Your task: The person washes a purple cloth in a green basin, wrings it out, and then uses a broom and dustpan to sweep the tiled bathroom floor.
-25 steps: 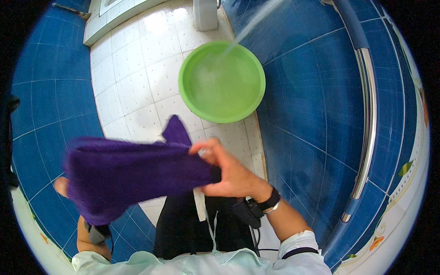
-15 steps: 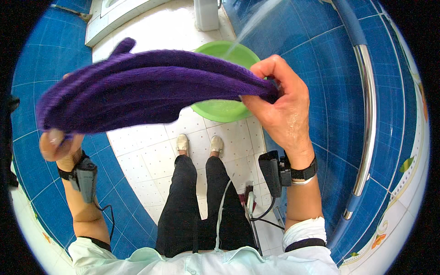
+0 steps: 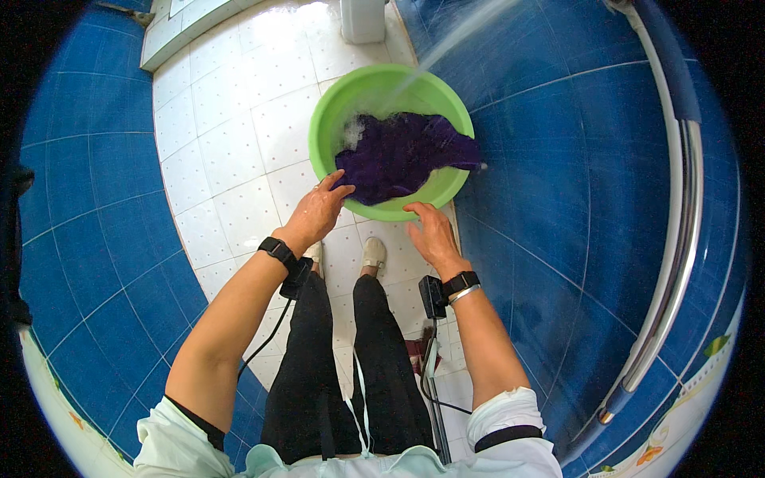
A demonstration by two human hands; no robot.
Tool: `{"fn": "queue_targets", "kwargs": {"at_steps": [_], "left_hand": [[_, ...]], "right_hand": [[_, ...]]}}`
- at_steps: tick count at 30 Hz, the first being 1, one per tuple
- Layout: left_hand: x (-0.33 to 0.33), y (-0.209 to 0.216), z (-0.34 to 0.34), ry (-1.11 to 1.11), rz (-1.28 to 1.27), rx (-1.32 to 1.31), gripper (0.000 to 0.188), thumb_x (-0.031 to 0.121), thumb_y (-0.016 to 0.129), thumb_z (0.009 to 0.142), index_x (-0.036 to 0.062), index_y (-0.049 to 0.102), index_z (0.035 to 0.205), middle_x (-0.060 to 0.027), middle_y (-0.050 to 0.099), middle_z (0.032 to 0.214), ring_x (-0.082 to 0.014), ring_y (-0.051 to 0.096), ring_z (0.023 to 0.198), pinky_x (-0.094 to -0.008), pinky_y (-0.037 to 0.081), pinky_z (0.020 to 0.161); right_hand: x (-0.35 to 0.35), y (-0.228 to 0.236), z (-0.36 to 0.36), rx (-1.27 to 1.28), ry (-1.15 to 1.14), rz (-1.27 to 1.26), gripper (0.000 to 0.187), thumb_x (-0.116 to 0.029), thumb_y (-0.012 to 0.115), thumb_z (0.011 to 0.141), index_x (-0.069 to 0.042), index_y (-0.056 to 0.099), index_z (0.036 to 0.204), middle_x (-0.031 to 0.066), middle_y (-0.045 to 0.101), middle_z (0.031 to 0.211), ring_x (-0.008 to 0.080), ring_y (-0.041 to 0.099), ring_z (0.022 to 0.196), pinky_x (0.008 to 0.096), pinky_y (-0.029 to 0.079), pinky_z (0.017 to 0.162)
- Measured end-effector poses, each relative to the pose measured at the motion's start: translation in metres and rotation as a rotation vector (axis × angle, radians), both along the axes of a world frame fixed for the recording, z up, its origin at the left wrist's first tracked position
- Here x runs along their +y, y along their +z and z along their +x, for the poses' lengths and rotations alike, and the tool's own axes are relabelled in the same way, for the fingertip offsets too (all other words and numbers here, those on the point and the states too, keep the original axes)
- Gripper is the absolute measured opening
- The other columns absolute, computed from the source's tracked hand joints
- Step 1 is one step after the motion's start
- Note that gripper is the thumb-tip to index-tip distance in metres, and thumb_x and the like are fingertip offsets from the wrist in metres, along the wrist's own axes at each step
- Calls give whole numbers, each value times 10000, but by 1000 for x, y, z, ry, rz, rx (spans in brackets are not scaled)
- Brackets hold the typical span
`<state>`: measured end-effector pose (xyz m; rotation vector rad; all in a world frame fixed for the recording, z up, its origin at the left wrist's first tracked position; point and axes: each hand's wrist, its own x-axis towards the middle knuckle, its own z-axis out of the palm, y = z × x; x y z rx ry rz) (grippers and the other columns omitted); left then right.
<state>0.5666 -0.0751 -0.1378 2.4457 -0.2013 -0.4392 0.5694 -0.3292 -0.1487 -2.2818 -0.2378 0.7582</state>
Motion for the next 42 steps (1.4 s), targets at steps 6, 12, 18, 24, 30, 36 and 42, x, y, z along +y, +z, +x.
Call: {"fn": "queue_targets", "kwargs": {"at_steps": [6, 12, 18, 24, 30, 36, 42], "left_hand": [[-2, -40, -2, -169, 68, 0, 376, 80, 568, 826, 31, 552, 1199, -164, 500, 1292, -321, 449, 1227, -425, 352, 1039], [-1, -65, 0, -143, 133, -114, 433, 149, 590, 829, 13, 521, 1234, -158, 506, 1294, -311, 417, 1259, -411, 290, 1078], [-1, -93, 29, -100, 249, -72, 581, 200, 633, 798, 19, 442, 1316, -187, 495, 1304, -302, 482, 1190, -394, 345, 1020], [-25, -104, 65, -144, 274, 413, 805, 186, 706, 706, 111, 320, 1409, -177, 530, 1258, -323, 585, 1043, -405, 429, 913], [24, -40, 89, -185, 96, 512, 429, 352, 629, 676, 55, 677, 981, -188, 664, 894, -330, 637, 846, -383, 508, 760], [65, -10, 147, 269, -212, 164, 547, 341, 683, 742, -35, 593, 1128, -247, 636, 1001, -328, 627, 958, -377, 494, 842], [42, -54, 123, 455, -274, -65, 656, 298, 674, 781, -30, 441, 1300, -282, 477, 1254, -382, 507, 1152, -404, 429, 956]], "right_hand": [[3, -81, 57, 2, 135, -189, 538, -110, 619, 800, -95, 455, 1311, 208, 409, 1367, 343, 414, 1247, 394, 358, 1029], [66, -140, 65, -36, 115, -261, 705, -369, 612, 821, -139, 316, 1418, 187, 223, 1488, 338, 253, 1358, 451, 270, 1083], [63, -115, 83, 104, 174, -681, 715, -455, 645, 778, -39, 426, 1317, 219, 449, 1318, 361, 443, 1206, 446, 359, 1009], [63, -111, 66, 265, 59, -231, 830, -495, 711, 724, 50, 442, 1290, 293, 518, 1217, 369, 499, 1159, 403, 392, 981], [10, -26, 81, 444, 127, 73, 604, -291, 741, 762, 47, 534, 1219, 87, 629, 1049, 130, 576, 948, 274, 471, 821], [-15, -3, 119, 434, -449, 264, 480, -208, 692, 812, -34, 543, 1233, 72, 623, 1113, 136, 620, 874, 270, 511, 723], [-14, -89, 137, -189, -82, -158, 564, -225, 712, 789, -50, 505, 1283, 201, 595, 1133, 262, 609, 990, 361, 489, 846]]}}
